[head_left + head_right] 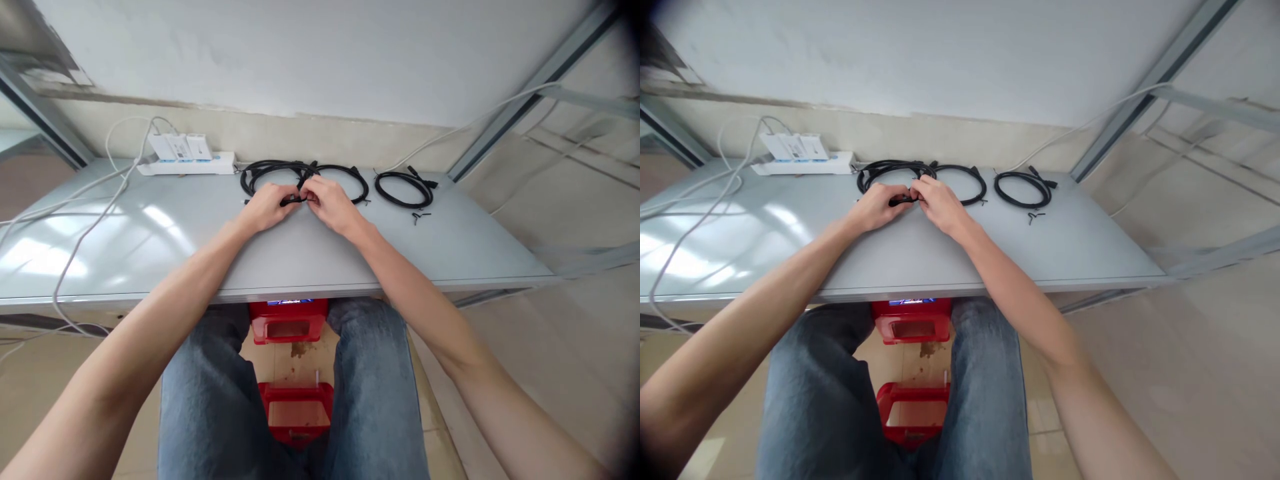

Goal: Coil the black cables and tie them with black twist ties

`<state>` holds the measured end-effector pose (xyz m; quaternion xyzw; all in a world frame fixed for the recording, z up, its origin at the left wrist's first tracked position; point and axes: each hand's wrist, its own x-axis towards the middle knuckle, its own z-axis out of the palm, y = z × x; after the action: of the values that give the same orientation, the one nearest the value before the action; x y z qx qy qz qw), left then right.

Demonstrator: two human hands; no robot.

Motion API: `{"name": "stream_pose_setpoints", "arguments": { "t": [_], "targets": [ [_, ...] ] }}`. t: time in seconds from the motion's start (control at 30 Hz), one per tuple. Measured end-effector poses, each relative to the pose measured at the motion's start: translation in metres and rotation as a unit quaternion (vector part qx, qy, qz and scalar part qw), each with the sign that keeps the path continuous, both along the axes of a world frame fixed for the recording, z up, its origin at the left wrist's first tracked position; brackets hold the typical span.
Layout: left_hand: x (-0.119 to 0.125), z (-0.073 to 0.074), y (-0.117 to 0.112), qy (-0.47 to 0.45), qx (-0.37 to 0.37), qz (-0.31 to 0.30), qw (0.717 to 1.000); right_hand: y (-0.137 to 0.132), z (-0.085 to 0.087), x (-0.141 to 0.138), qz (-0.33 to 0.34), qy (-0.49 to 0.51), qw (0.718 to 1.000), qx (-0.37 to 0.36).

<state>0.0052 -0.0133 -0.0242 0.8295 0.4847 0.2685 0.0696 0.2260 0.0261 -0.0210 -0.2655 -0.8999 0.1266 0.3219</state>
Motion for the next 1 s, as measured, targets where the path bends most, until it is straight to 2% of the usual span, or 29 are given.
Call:
{"name": "stream_pose_setpoints", "arguments": {
  "t": [0.33, 1.0],
  "targets": [
    [0.002, 0.004, -0.006, -0.004, 0.017, 0.018, 1.000, 0.000, -0.003, 0.001, -0.003, 0.013, 0.999, 0.050],
    [0.001, 0.002, -0.002, 0.005, 0.023, 0.002, 1.000, 0.008, -0.003, 0.003, -0.020, -0.011, 0.999, 0.044]
  ]
}}
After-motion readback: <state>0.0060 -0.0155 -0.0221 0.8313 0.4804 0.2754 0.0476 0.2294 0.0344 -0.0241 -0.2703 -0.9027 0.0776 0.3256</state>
